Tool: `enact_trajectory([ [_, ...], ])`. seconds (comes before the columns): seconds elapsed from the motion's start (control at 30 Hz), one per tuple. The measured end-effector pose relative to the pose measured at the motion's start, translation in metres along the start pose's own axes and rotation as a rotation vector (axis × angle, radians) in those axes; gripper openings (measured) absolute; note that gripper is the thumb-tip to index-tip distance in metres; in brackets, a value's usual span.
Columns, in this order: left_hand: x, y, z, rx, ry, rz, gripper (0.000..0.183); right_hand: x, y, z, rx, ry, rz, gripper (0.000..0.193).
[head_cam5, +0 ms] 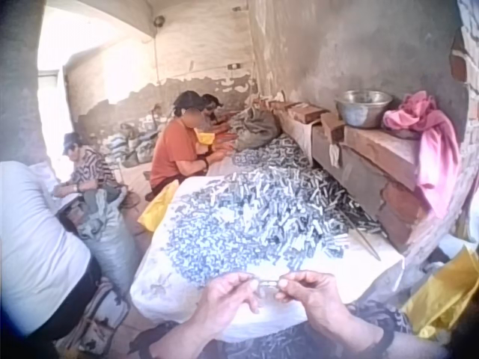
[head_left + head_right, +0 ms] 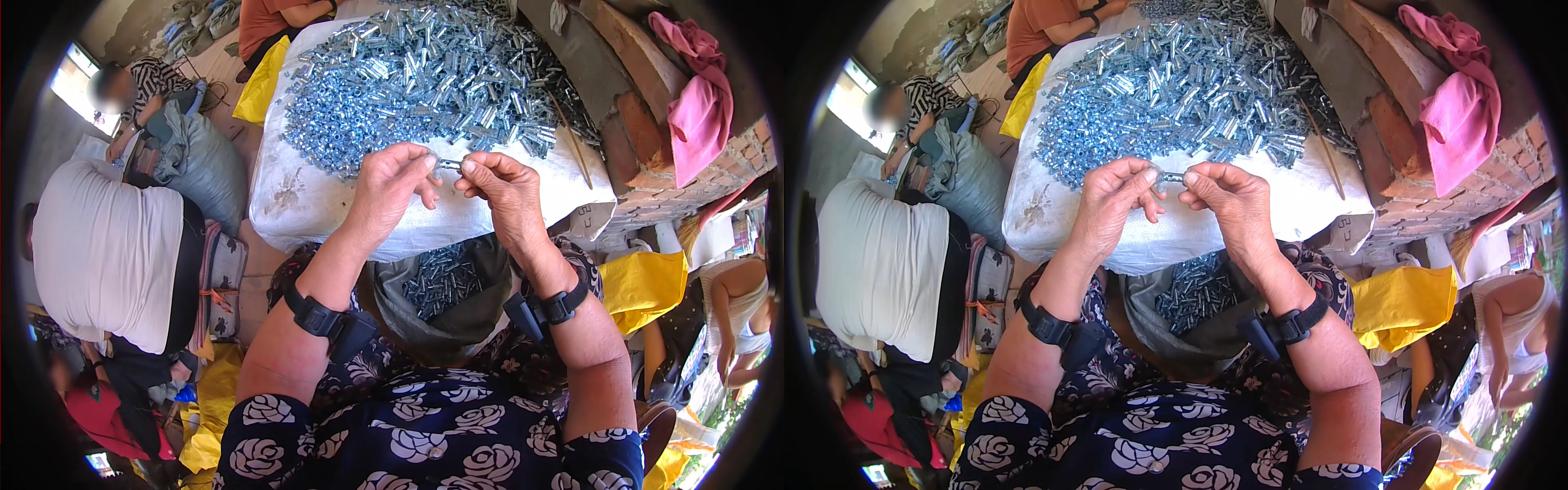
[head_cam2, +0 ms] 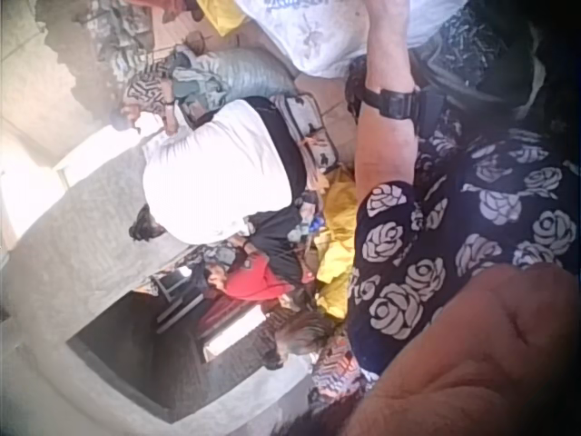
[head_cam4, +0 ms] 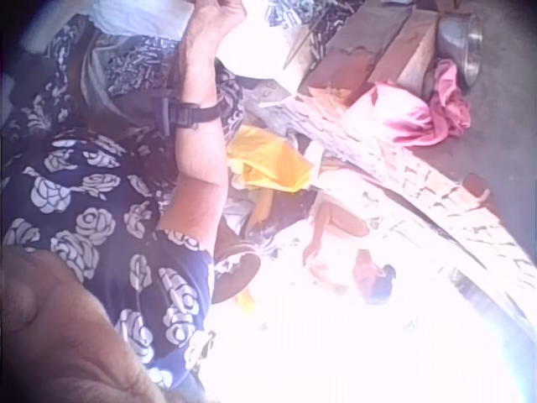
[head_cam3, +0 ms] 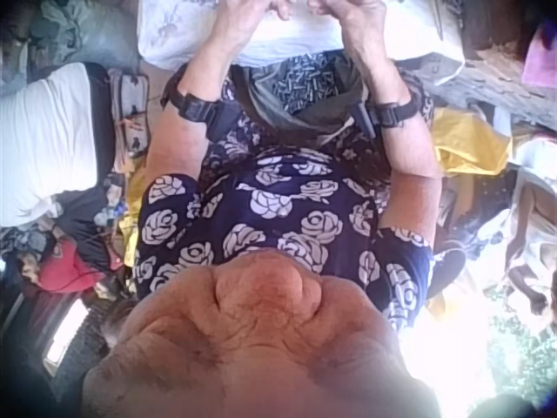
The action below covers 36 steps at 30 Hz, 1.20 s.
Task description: Manually assembling small metal brackets or hinge components from a pile of parts.
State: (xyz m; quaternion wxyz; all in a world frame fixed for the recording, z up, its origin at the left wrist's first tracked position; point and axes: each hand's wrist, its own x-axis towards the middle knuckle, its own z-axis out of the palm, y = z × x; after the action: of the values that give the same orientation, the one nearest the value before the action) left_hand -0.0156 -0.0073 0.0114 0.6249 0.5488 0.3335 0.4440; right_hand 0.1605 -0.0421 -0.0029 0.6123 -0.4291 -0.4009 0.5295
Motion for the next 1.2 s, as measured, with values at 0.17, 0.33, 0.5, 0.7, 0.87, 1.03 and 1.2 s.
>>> enact_trajectory([
  [0.17, 0.001, -0.001, 0.0, -0.015, 0.013, 0.028, 0.019, -0.001, -0.002, 0.0, -0.012, -0.016, -0.001, 0.014],
  [0.33, 0.0, -0.004, 0.002, 0.089, 0.011, 0.089, 0.017, -0.003, -0.002, 0.002, 0.005, -0.012, 0.019, 0.014],
  [0.5, -0.002, -0.002, 0.005, 0.14, 0.006, 0.107, 0.017, -0.006, -0.002, 0.002, 0.1, 0.014, 0.077, 0.014],
  [0.7, -0.001, -0.005, 0.005, 0.09, 0.007, 0.122, 0.018, -0.006, 0.004, 0.002, 0.222, 0.008, 0.129, 0.013],
  [0.87, -0.001, -0.006, 0.005, 0.079, 0.002, 0.165, 0.017, -0.004, 0.007, -0.002, 0.291, -0.035, 0.2, 0.013],
  [1.03, -0.002, -0.004, 0.001, -0.011, -0.087, 0.109, 0.017, -0.006, 0.005, -0.009, 0.359, -0.11, 0.249, 0.013],
  [1.2, -0.008, -0.001, 0.003, -0.127, -0.185, -0.062, 0.018, -0.012, 0.008, -0.016, 0.362, -0.217, 0.27, 0.013],
])
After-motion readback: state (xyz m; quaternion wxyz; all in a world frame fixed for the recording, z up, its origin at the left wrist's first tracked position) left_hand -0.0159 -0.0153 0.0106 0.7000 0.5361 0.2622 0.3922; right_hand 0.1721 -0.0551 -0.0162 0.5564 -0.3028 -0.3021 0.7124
